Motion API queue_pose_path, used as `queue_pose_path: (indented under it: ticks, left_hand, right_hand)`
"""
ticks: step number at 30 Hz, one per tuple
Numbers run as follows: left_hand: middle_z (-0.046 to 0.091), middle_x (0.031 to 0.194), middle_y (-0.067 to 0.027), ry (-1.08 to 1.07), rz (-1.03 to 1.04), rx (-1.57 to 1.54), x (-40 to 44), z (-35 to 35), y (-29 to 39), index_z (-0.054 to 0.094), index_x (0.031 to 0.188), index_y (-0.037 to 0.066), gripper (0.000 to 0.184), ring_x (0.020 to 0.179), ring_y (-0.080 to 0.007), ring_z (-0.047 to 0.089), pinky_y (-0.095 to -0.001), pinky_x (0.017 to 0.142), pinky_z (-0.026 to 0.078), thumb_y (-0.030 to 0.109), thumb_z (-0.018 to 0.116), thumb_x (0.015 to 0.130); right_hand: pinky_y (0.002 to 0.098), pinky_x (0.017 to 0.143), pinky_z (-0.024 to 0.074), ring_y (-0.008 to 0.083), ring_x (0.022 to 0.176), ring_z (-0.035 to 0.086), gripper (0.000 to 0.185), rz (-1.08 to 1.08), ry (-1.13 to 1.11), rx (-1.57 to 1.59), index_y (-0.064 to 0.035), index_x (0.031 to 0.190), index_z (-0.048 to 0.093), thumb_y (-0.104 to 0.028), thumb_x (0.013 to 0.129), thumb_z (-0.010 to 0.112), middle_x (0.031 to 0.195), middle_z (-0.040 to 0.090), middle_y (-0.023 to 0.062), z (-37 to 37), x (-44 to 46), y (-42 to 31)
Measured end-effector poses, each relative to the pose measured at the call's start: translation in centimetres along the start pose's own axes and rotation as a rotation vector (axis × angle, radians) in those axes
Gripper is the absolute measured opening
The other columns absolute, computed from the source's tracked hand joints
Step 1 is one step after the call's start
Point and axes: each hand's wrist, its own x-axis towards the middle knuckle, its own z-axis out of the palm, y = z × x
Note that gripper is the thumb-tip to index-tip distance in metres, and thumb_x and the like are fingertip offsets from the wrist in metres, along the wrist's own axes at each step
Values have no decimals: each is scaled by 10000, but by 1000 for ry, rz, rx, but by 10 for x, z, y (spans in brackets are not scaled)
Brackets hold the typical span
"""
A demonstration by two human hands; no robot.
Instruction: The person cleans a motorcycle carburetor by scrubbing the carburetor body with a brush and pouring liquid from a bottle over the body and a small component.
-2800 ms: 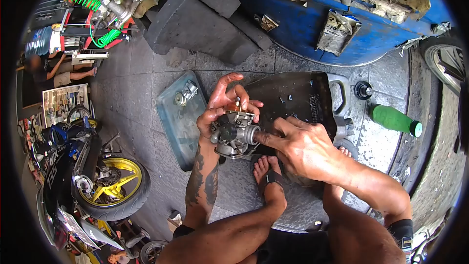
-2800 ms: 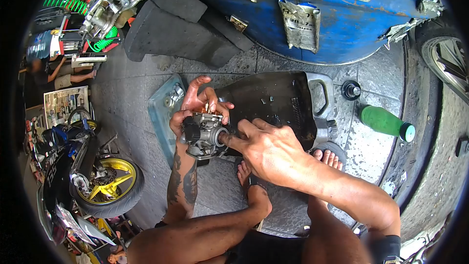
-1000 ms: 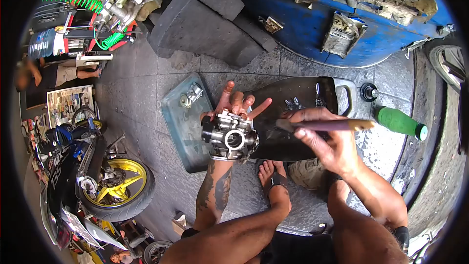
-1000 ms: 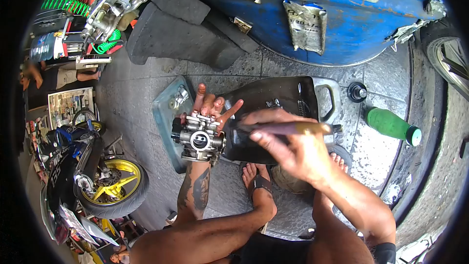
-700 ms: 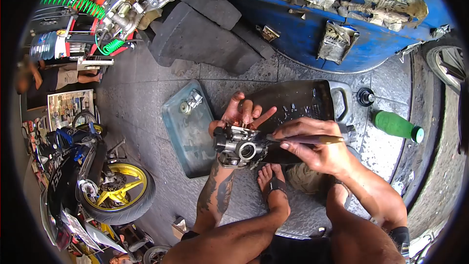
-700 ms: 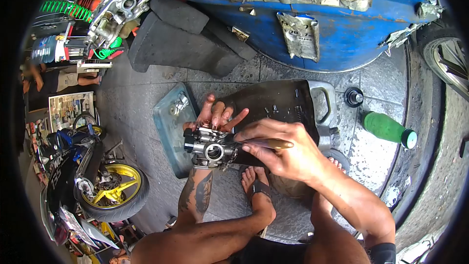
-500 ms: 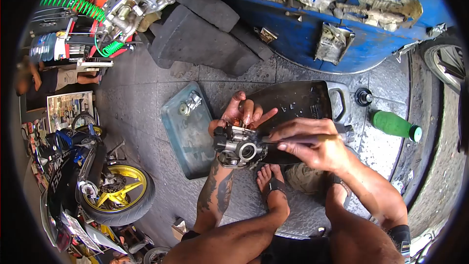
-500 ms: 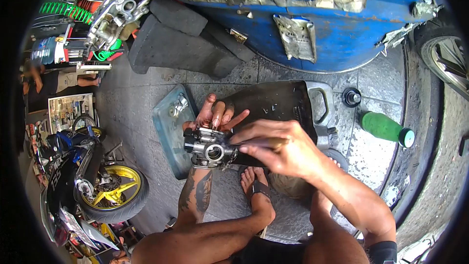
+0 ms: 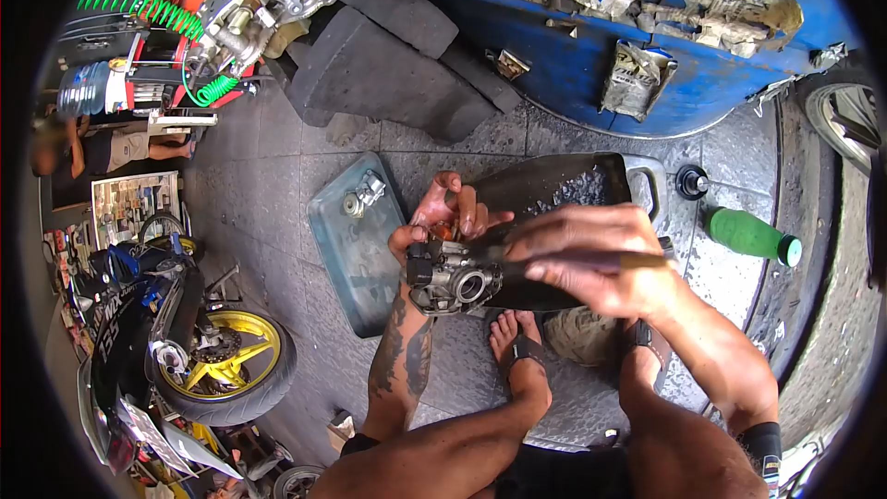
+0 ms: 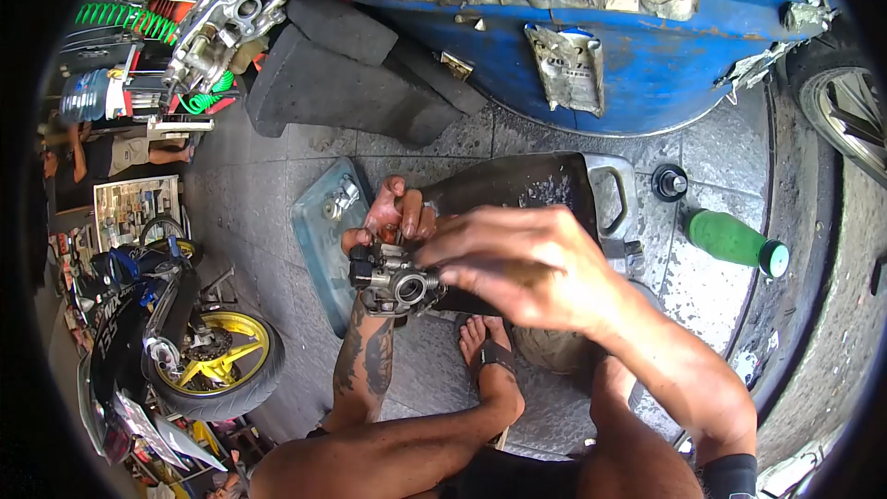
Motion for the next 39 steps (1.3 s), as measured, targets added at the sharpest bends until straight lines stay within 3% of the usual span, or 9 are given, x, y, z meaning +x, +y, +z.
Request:
queue_pose_path:
  ticks: [5, 13, 16, 21, 27, 29, 31, 37, 39]
  left_hand:
    - [534, 839, -67, -159, 20, -145, 7, -13, -4, 450, 1283, 75, 622, 813, -208, 561, -569, 1162, 263, 321, 652, 748]
    - [508, 836, -43, -60, 5, -358, 6, 2, -16, 484, 1308, 80, 608, 843, -205, 538, -560, 1192, 240, 304, 646, 767]
    - [507, 858, -35, 12, 50, -350, 4, -3, -28, 496, 1280, 92, 590, 859, -202, 538, -569, 1178, 260, 323, 690, 773]
    - [518, 898, -47, 61, 115, -248, -4, -21, -27, 501, 1255, 99, 582, 887, -206, 545, -585, 1167, 269, 347, 732, 782]
    - [522, 897, -69, 12, 139, -348, -6, -15, -11, 494, 1242, 69, 530, 897, -223, 540, -547, 1167, 292, 255, 745, 814]
    - [515, 902, -71, 30, 174, -403, -3, -22, -16, 491, 1236, 50, 540, 921, -228, 526, -535, 1167, 294, 261, 753, 814]
    - [491, 923, -65, 224, 163, -592, -2, -8, -28, 522, 1181, 59, 254, 945, -236, 508, -537, 1172, 287, 171, 552, 955]
    - [453, 992, -75, 358, 275, -691, -4, 20, -41, 555, 1170, 57, 233, 1088, -228, 491, -528, 1208, 232, 106, 512, 946]
    - [501, 1050, -88, 297, 262, -607, -2, 23, -44, 576, 1150, 39, 221, 1146, -254, 512, -501, 1219, 231, 103, 502, 952]
  right_hand:
    - [359, 824, 567, 273, 933, 710, 152, 177, 17, 138, 4, 990, 721, -33, 845, 693, 998, 723, 134, 7, -14, 24]
    - [350, 795, 571, 272, 908, 711, 163, -49, 44, 220, -9, 988, 729, -60, 833, 727, 980, 720, 145, 13, -15, 24]
    - [346, 823, 563, 229, 903, 707, 177, 195, 169, 222, -9, 1007, 725, -72, 841, 736, 981, 724, 131, 10, -26, 29]
    - [343, 734, 591, 246, 853, 720, 139, -3, 196, -2, -33, 982, 733, -87, 855, 717, 968, 721, 135, 16, -18, -1]
    - [324, 826, 565, 210, 929, 699, 131, 389, 415, 95, 0, 998, 719, -54, 879, 702, 1014, 721, 121, 10, -28, 18]
    - [334, 825, 566, 219, 932, 698, 153, 236, 407, 224, 20, 1004, 714, -61, 874, 717, 1021, 715, 142, 24, -26, 8]
    - [335, 811, 568, 237, 939, 701, 165, 80, 311, 226, 13, 1002, 714, -70, 861, 731, 1026, 713, 154, 33, -28, 12]
    - [328, 806, 574, 250, 928, 709, 191, 146, 453, 8, 5, 1009, 714, -38, 825, 744, 1030, 713, 155, 29, -31, 27]
    - [336, 812, 578, 261, 943, 709, 216, -111, 400, 10, 3, 1022, 714, -21, 810, 743, 1035, 711, 150, 35, -20, 13]
